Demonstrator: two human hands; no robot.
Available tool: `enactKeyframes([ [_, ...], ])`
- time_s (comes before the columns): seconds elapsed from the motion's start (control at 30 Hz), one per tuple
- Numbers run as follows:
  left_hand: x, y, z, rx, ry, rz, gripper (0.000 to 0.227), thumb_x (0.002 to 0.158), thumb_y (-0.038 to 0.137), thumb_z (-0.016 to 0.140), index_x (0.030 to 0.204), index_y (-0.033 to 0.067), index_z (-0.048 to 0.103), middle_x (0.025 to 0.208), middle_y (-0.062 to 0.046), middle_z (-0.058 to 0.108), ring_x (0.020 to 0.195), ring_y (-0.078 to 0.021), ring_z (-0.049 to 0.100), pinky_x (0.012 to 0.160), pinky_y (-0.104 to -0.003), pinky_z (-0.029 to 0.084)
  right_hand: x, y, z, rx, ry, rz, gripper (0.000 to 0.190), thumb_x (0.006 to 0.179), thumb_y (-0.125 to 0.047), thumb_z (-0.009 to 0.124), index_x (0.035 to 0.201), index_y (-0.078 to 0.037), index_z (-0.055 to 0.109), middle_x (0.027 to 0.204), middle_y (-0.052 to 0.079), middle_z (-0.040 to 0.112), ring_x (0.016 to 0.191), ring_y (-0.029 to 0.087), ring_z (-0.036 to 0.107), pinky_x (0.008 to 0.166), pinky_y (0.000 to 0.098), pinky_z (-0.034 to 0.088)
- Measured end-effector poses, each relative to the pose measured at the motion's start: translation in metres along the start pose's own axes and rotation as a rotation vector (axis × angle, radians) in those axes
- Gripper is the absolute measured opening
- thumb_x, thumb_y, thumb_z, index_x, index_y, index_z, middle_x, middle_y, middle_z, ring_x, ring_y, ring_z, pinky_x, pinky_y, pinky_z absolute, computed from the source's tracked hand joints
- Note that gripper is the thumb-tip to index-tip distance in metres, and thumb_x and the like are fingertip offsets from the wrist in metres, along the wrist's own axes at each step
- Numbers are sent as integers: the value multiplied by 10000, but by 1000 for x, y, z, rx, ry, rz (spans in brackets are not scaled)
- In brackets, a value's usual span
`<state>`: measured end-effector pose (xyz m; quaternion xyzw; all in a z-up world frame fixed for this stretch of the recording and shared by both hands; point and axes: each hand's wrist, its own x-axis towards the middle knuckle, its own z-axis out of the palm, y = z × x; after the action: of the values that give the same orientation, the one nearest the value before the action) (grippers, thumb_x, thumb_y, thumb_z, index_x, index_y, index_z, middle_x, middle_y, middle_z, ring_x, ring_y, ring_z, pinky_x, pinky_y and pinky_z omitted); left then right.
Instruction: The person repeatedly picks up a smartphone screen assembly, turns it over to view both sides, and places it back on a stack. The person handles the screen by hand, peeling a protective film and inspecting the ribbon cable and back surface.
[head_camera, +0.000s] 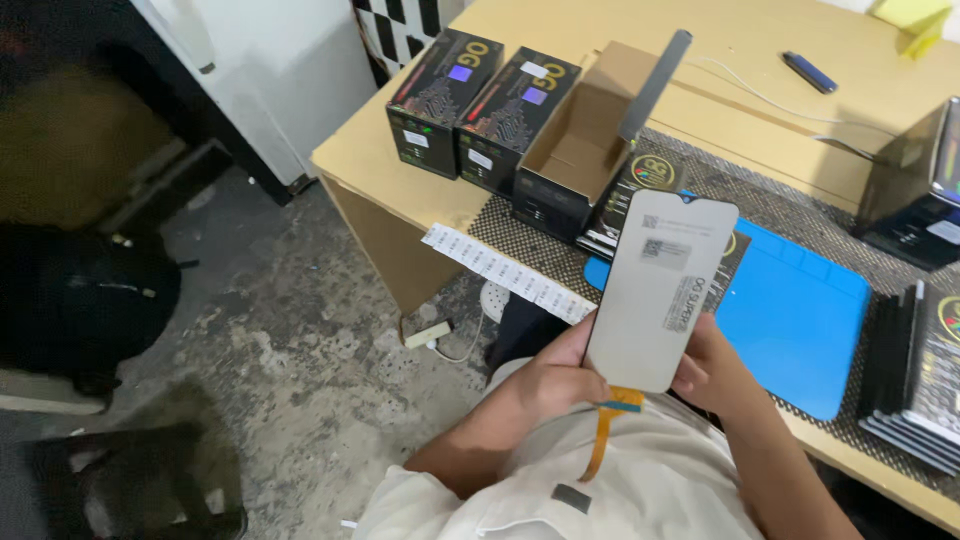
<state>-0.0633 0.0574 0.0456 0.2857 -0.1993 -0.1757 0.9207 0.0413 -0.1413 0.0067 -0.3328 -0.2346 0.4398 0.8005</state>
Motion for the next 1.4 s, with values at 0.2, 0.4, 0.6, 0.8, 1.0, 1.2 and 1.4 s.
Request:
enactKeyframes([
  [0.2,-8,10,-7,32,-39,37,835,864,157,665,1569,-90,292,1507,-381,452,1316,-469,549,1140,-500,480,98,5,51,-793,-35,-227,705,1017,-630,494,1300,3,623,1343,170,649,1167,284,702,967,419,612],
  [0.4,-16,11,-36,74,-89,116,822,834,-5,587,1591,-69,271,1427,-334,520,1349,-483,534,1224,-605,414,176,86,21,-490,67,113,602,964,-117,631,1530,-69,434,1544,177,525,1304,321,632,1005,426,606],
  [0.6,-24,4,-71,228,94,121,645,760,12,624,1386,-9,467,1039,-48,639,910,-115,585,806,-256,453,217,90,61,-186,282,239,834,892,-110,673,1616,-173,263,1696,149,247,1383,313,531,1123,463,482],
  [0.8,-26,1,-90,246,78,127,642,785,1,621,1406,17,460,1109,-33,641,981,-100,595,862,-246,463,228,94,66,72,325,213,653,912,-53,601,1536,-77,411,1673,-14,359,1425,394,497,1108,485,484],
  [1.0,-24,-2,-96,330,97,122,648,768,6,623,1397,11,470,1070,-20,633,931,-90,572,807,-240,460,224,94,57,-9,137,-23,592,988,-36,546,1562,-37,400,1683,41,354,1241,290,618,854,350,546],
  [1.2,-10,54,-21,182,-140,163,814,836,139,546,1567,-83,262,1656,-372,271,1293,-405,556,1169,-555,463,184,11,70,-146,-380,-457,1465,583,-821,792,1601,85,256,1720,217,239,1402,312,536,1047,362,537],
  [1.4,-6,50,-3,154,-102,-10,1000,753,262,644,1626,-31,256,1597,-221,440,1263,-325,614,972,-366,523,42,-47,55,-238,275,-630,292,1017,-43,559,1276,49,658,1142,198,726,1033,284,715,822,364,578],
])
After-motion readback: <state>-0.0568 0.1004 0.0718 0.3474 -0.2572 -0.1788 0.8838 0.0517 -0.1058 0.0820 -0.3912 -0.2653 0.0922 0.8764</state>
